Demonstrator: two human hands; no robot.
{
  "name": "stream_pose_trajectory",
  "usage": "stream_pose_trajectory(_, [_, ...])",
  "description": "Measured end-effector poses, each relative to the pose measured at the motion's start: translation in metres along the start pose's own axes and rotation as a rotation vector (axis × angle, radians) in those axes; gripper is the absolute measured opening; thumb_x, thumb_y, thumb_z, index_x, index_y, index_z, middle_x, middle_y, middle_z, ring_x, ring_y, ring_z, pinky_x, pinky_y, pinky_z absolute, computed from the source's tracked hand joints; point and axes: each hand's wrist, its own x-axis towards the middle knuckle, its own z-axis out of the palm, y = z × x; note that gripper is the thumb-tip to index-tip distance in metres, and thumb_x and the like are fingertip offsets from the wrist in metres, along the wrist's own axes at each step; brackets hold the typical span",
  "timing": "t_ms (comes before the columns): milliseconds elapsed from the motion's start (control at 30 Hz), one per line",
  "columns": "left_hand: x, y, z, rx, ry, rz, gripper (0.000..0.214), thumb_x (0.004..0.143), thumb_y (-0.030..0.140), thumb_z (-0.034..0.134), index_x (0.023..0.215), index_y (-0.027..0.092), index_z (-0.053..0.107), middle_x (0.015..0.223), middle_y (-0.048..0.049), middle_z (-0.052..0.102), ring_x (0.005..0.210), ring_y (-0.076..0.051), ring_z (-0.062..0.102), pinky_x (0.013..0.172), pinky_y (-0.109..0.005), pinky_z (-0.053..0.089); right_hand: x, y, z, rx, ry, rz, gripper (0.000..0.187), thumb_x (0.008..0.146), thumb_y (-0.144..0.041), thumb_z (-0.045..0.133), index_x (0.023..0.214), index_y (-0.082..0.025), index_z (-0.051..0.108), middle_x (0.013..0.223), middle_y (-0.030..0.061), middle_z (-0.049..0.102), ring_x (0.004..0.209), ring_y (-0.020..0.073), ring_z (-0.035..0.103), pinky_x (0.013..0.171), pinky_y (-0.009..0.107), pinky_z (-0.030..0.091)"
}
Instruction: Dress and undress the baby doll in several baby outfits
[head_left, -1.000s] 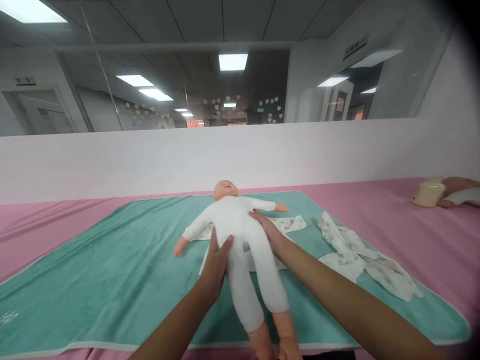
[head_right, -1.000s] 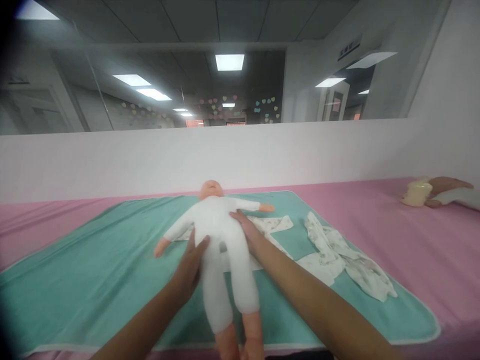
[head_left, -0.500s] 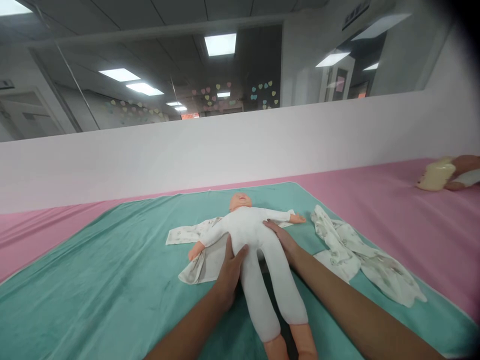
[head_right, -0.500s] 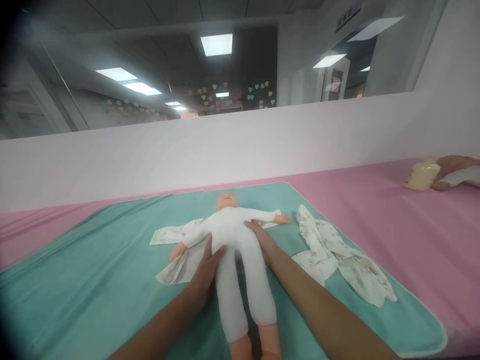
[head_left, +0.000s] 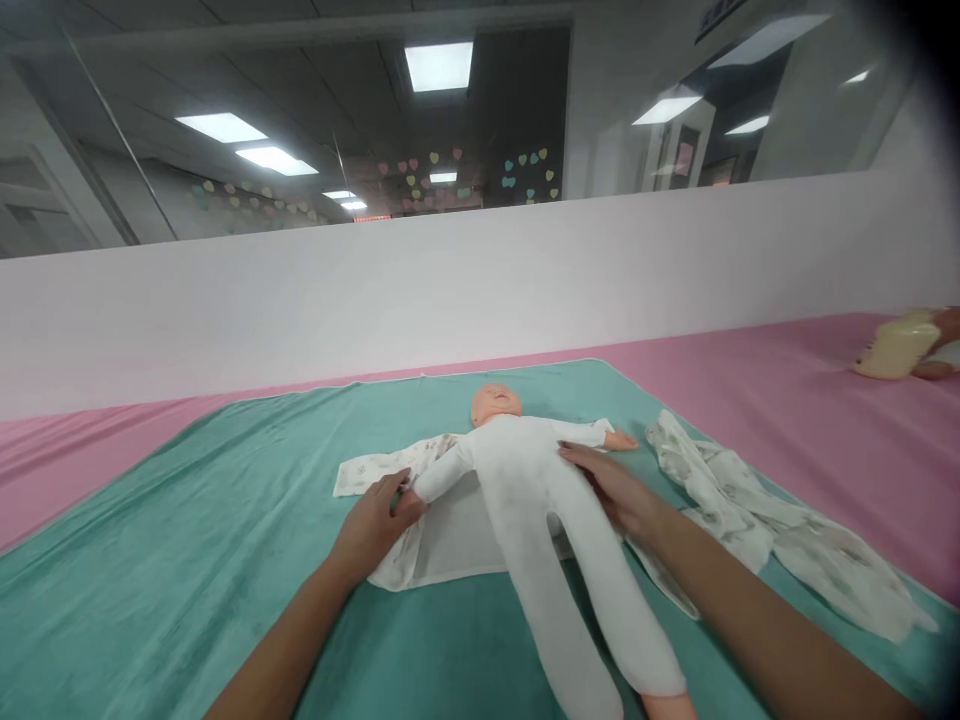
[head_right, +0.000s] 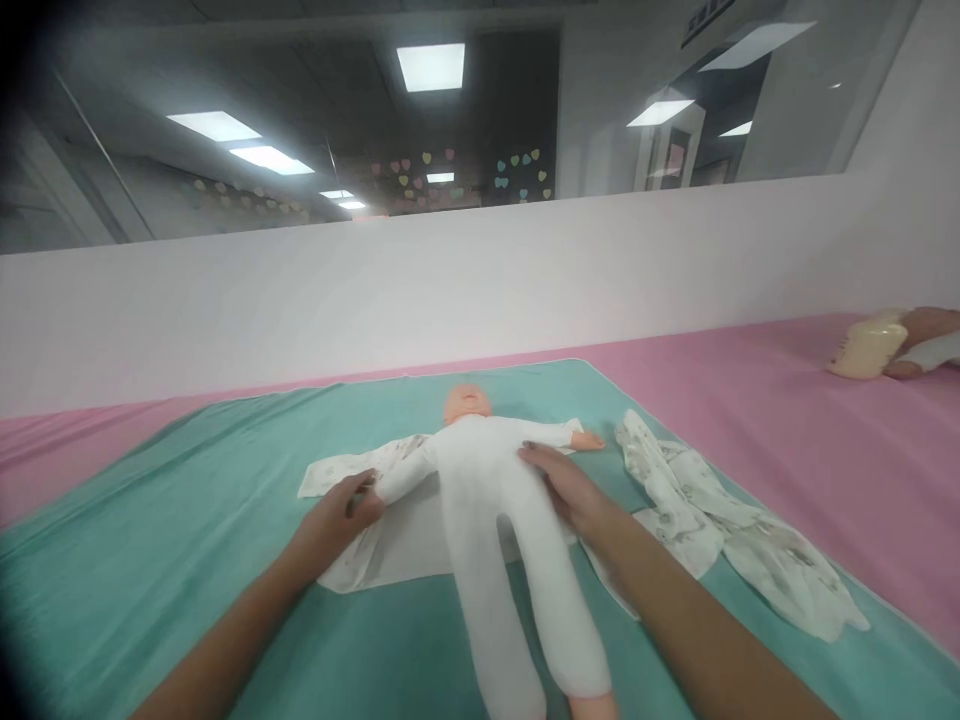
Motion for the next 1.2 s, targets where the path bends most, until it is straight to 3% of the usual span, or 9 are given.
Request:
stream_pose_trajectory(133, [-0.004,0.000,0.004,0.093,-0.050,0.016,0.039,0.081,0.037,0.046,0.118,0.025,0.052,0.104,-0.0054,0.062,0.096,-0.024,0.054,0.075,-0.031,0.037,-0.004,-0.011,-0.003,-0.524,0.393,-0.237,0.044,0.074,-0.053,0.051,0.101,-0.019,0.055,0.099,0.0080,0.061,0.088,0.0217,0.058,0.075,0.034,0.047])
stream_pose_trajectory(200, [-0.005,0.002,0.003,0.115,0.007,0.005,0.037,0.083,0.033,0.044,0.118,0.025,0.051,0.104,-0.0054,0.062,0.094,-0.023,0.054,0.071,-0.030,0.037,-0.007,-0.021,0.013,-0.636,0.409,-0.380,0.041,0.078,-0.051,0.046,0.104,-0.020,0.052,0.103,0.0077,0.058,0.089,0.0202,0.057,0.075,0.033,0.046])
stream_pose_trajectory(267, [-0.005,0.002,0.001,0.134,0.098,0.011,0.035,0.085,0.031,0.041,0.118,0.025,0.050,0.105,-0.0046,0.061,0.094,-0.022,0.054,0.069,-0.028,0.037,-0.008,-0.034,0.040,-0.709,0.204,-0.546,0.038,0.080,-0.047,0.045,0.108,-0.023,0.050,0.111,0.0068,0.054,0.096,0.0190,0.055,0.079,0.032,0.045])
stream_pose_trajectory(433, [0.001,0.006,0.000,0.110,0.289,0.086,0.032,0.085,0.025,0.040,0.115,0.025,0.051,0.095,-0.0030,0.060,0.088,-0.020,0.055,0.066,-0.027,0.039,0.015,-0.055,0.119,-1.039,-0.573,-0.870,0.041,0.079,-0.046,0.052,0.114,-0.026,0.051,0.119,0.0059,0.053,0.109,0.0225,0.048,0.091,0.036,0.037])
stream_pose_trajectory(633, [0.023,0.007,0.004,-0.175,0.318,-0.048,0.035,0.080,0.020,0.041,0.114,0.021,0.050,0.096,-0.0046,0.061,0.086,-0.018,0.058,0.070,-0.027,0.043,0.064,-0.066,0.152,-1.269,-0.798,-0.609,0.048,0.074,-0.061,0.049,0.109,-0.027,0.054,0.103,0.0039,0.063,0.090,0.0237,0.058,0.070,0.033,0.042])
stream_pose_trajectory(800, [0.040,0.000,0.013,-0.231,0.163,-0.118,0.021,0.074,0.030,0.054,0.091,0.018,0.058,0.086,-0.0059,0.063,0.079,-0.020,0.058,0.066,-0.027,0.041,0.064,-0.087,0.143,-1.445,-0.696,-0.532,0.047,0.074,-0.066,0.043,0.097,-0.028,0.058,0.094,0.0022,0.064,0.080,0.0213,0.059,0.063,0.030,0.040])
stream_pose_trajectory(933, [0.044,-0.006,0.026,-0.203,0.141,-0.021,0.023,0.060,0.030,0.066,0.078,0.018,0.060,0.087,-0.0058,0.060,0.087,-0.023,0.054,0.071,-0.029,0.037,0.059,-0.093,0.138,-1.602,-0.601,-0.512,0.043,0.073,-0.063,0.046,0.092,-0.028,0.059,0.086,0.0024,0.065,0.075,0.0218,0.059,0.059,0.031,0.039])
stream_pose_trajectory(1067, [0.045,-0.016,0.029,-0.231,0.191,-0.054,0.015,0.070,0.028,0.054,0.061,0.017,0.054,0.074,-0.0045,0.057,0.078,-0.019,0.051,0.068,-0.028,0.034,0.063,-0.084,0.137,-1.658,-0.603,-0.523,0.039,0.071,-0.061,0.049,0.091,-0.029,0.061,0.085,0.0015,0.065,0.072,0.0205,0.060,0.058,0.030,0.039])
stream_pose_trajectory(1200, [0.044,-0.023,0.021,-0.335,0.238,-0.192,0.025,0.077,0.040,0.045,0.067,0.018,0.053,0.065,-0.0014,0.054,0.065,-0.017,0.049,0.060,-0.027,0.033,0.069,-0.072,0.142,-1.707,-0.575,-0.545,0.035,0.073,-0.057,0.048,0.087,-0.028,0.061,0.081,0.0020,0.065,0.073,0.0209,0.060,0.061,0.031,0.040])
